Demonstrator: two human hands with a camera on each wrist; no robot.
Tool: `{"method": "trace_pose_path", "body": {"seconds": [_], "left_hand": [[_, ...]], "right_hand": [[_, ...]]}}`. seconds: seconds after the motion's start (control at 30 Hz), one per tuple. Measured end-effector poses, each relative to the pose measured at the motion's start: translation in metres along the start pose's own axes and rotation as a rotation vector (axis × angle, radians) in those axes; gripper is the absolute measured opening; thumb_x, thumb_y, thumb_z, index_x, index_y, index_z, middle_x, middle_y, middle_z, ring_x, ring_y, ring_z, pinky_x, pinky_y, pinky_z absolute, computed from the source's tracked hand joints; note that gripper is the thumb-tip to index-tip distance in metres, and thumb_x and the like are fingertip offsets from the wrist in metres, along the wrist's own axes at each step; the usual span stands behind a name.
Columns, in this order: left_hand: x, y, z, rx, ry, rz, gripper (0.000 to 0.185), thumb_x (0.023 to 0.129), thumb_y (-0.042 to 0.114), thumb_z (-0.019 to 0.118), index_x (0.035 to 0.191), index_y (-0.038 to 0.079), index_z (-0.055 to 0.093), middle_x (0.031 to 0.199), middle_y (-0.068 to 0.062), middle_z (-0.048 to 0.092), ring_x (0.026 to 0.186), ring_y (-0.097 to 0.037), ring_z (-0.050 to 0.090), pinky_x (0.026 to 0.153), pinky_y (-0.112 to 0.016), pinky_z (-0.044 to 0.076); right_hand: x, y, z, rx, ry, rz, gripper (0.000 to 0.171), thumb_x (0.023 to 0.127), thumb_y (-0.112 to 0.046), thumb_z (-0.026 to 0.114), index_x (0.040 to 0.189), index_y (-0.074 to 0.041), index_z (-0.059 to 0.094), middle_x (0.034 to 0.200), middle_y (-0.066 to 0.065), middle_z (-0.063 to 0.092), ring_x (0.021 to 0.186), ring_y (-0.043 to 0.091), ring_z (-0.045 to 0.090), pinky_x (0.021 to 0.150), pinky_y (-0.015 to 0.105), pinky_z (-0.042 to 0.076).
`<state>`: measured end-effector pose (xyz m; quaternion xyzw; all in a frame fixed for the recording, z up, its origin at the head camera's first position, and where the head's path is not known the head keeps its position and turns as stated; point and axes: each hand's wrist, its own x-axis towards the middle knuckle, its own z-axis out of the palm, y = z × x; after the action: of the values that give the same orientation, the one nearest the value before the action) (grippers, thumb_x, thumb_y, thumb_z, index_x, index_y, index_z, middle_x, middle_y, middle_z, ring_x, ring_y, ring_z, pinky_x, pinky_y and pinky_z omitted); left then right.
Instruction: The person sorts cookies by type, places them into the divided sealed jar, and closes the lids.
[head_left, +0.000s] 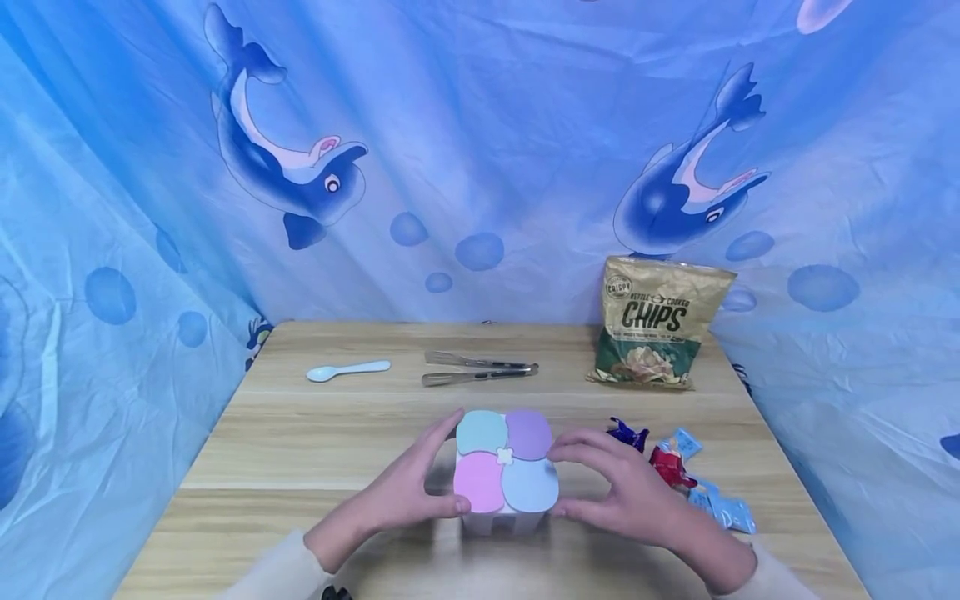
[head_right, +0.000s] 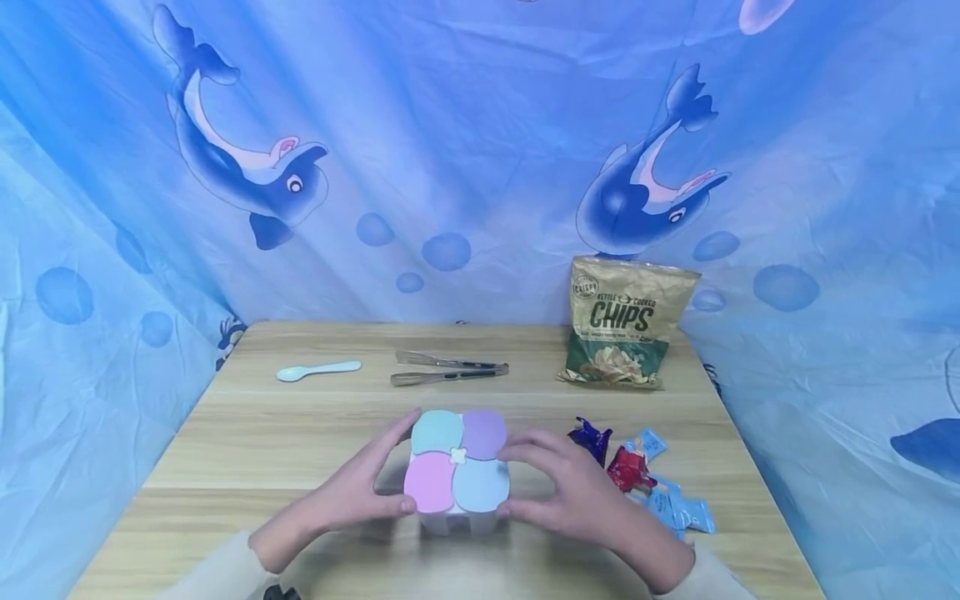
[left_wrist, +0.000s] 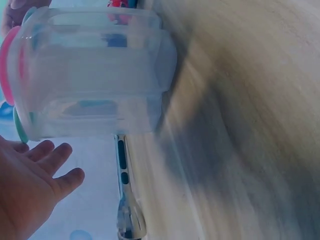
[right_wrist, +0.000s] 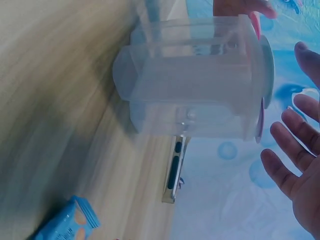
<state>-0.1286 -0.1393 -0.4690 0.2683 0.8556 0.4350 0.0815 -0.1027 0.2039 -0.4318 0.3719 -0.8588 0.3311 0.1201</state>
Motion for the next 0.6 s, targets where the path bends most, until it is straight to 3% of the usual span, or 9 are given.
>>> {"method": "trace_pose_path", "body": {"seconds": [0.3, 0.6], "left_hand": [[-0.001, -0.003, 0.008, -0.049, 0.015, -0.037, 0.125, 0.069, 0.060, 0.089, 0.164, 0.034, 0.013, 0.165, 0.007, 0.031, 0.150, -0.020, 0.035, 0.120, -0.062, 0.029], [0.000, -0.005, 0.012, -0.085, 0.048, -0.019, 0.120, 0.068, 0.058, 0.091, 0.162, 0.040, 0.018, 0.164, 0.011, 0.033, 0.148, -0.018, 0.040, 0.119, -0.061, 0.033]], "right_hand": [[-0.007, 0.001, 0.013, -0.010, 0.004, 0.030, 0.056, 0.075, -0.047, 0.090, 0.124, -0.030, 0.070, 0.129, -0.015, 0.064, 0.121, 0.006, 0.061, 0.098, 0.033, 0.057], [-0.006, 0.003, 0.017, -0.011, 0.035, -0.039, 0.053, 0.076, -0.044, 0.090, 0.123, -0.027, 0.071, 0.127, -0.013, 0.064, 0.118, 0.010, 0.062, 0.095, 0.033, 0.057]]}}
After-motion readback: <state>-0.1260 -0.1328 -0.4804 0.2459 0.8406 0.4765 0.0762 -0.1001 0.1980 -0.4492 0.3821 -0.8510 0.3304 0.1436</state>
